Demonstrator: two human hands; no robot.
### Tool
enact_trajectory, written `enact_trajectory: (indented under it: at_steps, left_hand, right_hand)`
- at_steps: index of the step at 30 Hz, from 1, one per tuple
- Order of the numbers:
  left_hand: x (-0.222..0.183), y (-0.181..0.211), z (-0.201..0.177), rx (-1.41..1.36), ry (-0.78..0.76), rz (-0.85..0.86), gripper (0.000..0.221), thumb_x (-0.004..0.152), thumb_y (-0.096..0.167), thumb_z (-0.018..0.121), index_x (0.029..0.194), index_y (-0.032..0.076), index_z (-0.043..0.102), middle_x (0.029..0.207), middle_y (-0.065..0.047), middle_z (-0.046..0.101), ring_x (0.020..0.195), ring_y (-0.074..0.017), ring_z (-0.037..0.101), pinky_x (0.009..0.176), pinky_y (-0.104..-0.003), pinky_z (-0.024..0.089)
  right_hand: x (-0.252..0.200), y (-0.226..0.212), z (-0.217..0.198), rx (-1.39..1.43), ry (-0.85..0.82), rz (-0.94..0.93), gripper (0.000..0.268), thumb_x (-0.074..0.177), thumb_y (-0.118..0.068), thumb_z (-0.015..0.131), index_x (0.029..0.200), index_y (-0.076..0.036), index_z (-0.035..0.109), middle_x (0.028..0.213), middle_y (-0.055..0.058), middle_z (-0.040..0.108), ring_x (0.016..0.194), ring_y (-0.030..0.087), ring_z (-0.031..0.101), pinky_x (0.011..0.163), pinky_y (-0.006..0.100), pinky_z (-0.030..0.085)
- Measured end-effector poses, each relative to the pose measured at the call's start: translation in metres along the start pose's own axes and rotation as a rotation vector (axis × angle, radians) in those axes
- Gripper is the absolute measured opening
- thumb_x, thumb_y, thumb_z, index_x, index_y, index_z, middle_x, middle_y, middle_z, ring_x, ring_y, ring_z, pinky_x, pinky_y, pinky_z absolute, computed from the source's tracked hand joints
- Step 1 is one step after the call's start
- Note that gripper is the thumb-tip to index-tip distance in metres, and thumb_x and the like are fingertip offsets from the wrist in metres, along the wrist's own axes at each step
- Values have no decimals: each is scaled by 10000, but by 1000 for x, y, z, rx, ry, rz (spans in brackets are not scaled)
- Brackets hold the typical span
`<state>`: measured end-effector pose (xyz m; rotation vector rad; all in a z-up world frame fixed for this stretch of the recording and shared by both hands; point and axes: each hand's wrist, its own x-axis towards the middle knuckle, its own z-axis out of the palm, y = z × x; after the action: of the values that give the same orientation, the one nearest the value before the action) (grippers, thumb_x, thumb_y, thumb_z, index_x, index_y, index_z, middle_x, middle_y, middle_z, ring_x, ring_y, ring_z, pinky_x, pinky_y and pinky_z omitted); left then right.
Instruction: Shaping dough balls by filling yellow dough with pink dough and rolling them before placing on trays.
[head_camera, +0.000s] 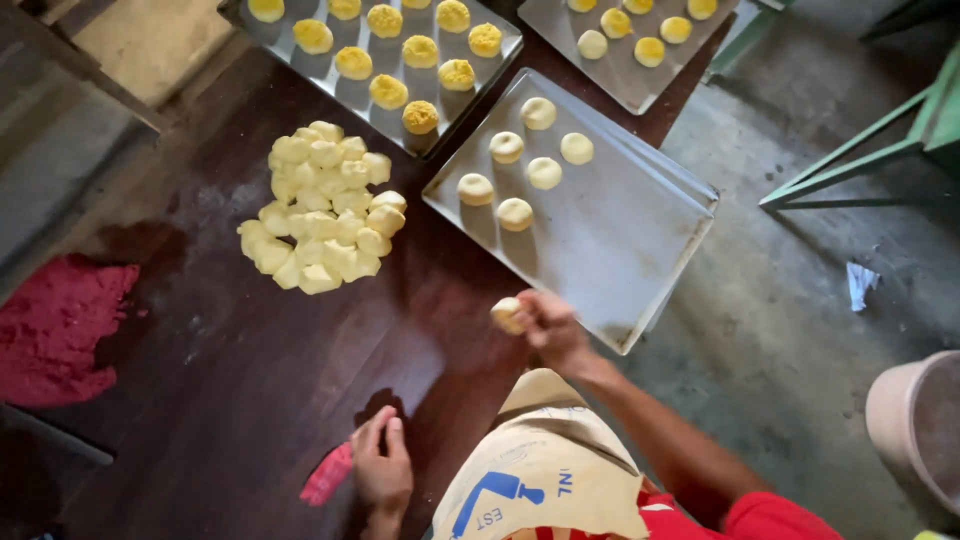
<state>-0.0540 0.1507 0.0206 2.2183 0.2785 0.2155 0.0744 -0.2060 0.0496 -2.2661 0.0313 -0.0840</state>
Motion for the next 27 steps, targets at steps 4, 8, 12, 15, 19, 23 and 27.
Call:
enact_trajectory:
  at_steps: [4,8,12,15,19,23,27]
  left_hand:
    - [14,11,5,88,71,-97,237,1087,206,695,1269,129,826,1208,-66,840,1131,-310,706,1083,-432,537]
    - [22,56,31,145,135,-128,212,1096,212,713,1243,118,832,1208,-58,845,1103,-301,738,1050,-433,562]
    - [12,100,61,157,37,-35,221,1082,200,706,1231,95,830,1163,-94,842,1043,-305,752,977,-443,591]
    - [-3,131,72,117,-11,-245,264,1070,217,693,1228,73,846,1202,-105,858,1121,-267,787,1024,-429,635]
    - [-32,124,90,156,24,-251,251,1056,229,702,1194,85,855,1174,-92,862,1083,-264,795,994,-430,629]
    - [-35,115,82,153,55,-195,216,1047,195,705,1176,88,842,1141,-69,863,1051,-267,784,976,-418,604]
    - [14,84,66,94,121,-117,203,1067,203,671,1162,106,822,1131,-62,852,1061,-286,777,993,-419,572]
  right_hand:
    - [30,-19,-87,-132,242,-288,355,1032,-120,808,1377,-58,754,1162,97,811,1073,295,759,1050,417,568]
    - [66,24,-88,-246,230,-391,313,1069,-188,761,1366,-91,743,1252,169,678,1127,354,621,1034,462,487]
    - [53,60,-79,-191,71,-384,107,1051,-157,751,974,-131,681,968,105,645,884,338,588,850,487,442]
    - [53,55,-95,-226,105,-430,136,1077,-150,727,1206,-107,729,1200,141,704,1065,343,666,958,480,511]
    - [75,85,-89,-326,-86,-576,639,1184,-444,515,1657,-15,481,1725,260,487,1604,443,490,1291,605,395]
    - [79,113,-76,-475,-344,-563,950,1125,-668,402,1795,-35,170,1879,237,108,1752,402,85,1396,634,50]
    - [77,111,-68,-542,-293,-545,932,1094,-642,437,1803,-86,199,1895,169,144,1757,362,116,1377,646,92]
